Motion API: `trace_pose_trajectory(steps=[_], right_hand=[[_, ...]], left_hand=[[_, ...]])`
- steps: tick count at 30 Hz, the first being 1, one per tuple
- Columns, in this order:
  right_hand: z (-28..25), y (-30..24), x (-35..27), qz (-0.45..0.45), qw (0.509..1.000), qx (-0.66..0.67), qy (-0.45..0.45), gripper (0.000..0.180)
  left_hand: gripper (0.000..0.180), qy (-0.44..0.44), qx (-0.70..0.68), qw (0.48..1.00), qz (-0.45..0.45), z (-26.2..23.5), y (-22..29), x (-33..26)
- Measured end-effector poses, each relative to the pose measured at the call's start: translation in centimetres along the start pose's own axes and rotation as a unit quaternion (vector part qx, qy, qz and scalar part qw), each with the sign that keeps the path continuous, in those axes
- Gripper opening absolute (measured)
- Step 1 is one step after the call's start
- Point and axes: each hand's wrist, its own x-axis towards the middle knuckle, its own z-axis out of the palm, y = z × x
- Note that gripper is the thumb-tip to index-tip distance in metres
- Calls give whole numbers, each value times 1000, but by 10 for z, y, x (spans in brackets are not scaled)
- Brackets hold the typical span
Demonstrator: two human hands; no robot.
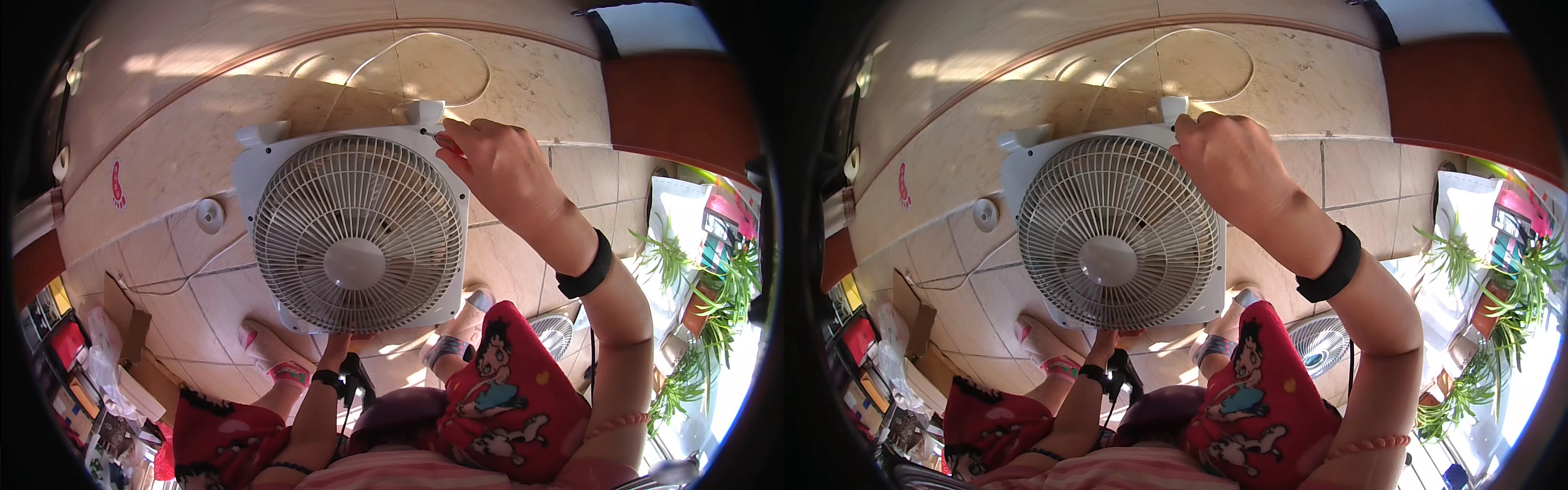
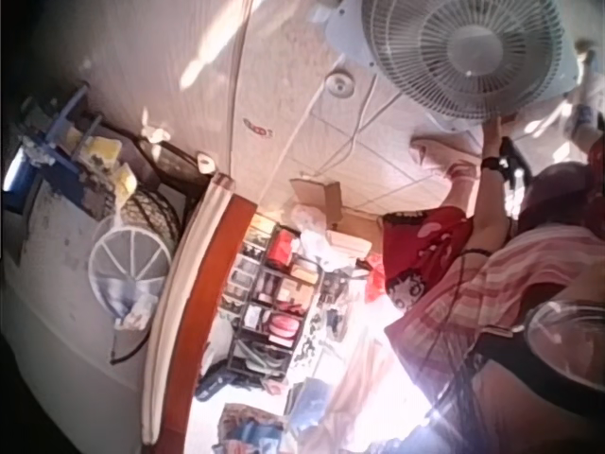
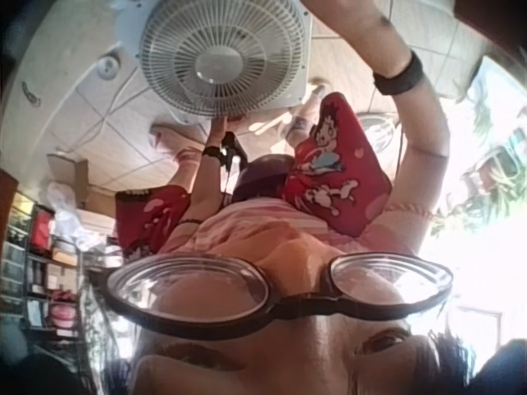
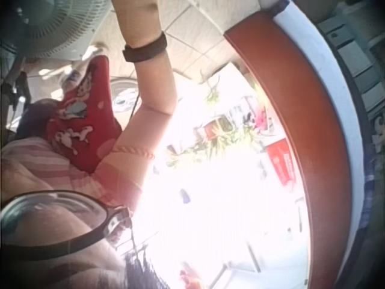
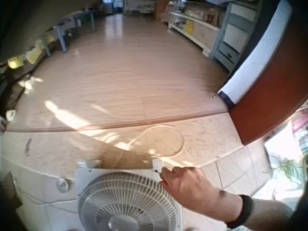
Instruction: The person assembles a small white table fan by hand. They attach the front grille, insert the central hub cap, and secure the rear grille, completing the fan assembly.
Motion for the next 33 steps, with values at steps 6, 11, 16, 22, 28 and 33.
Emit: trace_pose_trajectory(steps=[6,11,16,22,28,33], right_hand=[[-5,3,-9,-37,999,-35,-9,13],[3,-2,-13,-46,995,-91,2,14],[10,-7,-7,-43,998,-45,11,11],[9,-10,2,-1,999,-37,-2,14],[3,4,18,-101,991,-83,41,12],[11,-2,11,-83,990,-112,-37,16]], left_hand=[[54,-13,-18,1000,19,-15,-23,14],[54,-3,-4,1000,16,-14,-20,12],[54,-1,3,1000,13,-9,-14,9],[53,0,11,1000,6,-7,-9,7],[53,-3,28,1000,-6,-5,-5,4],[54,-8,32,999,-8,-7,-8,4]])
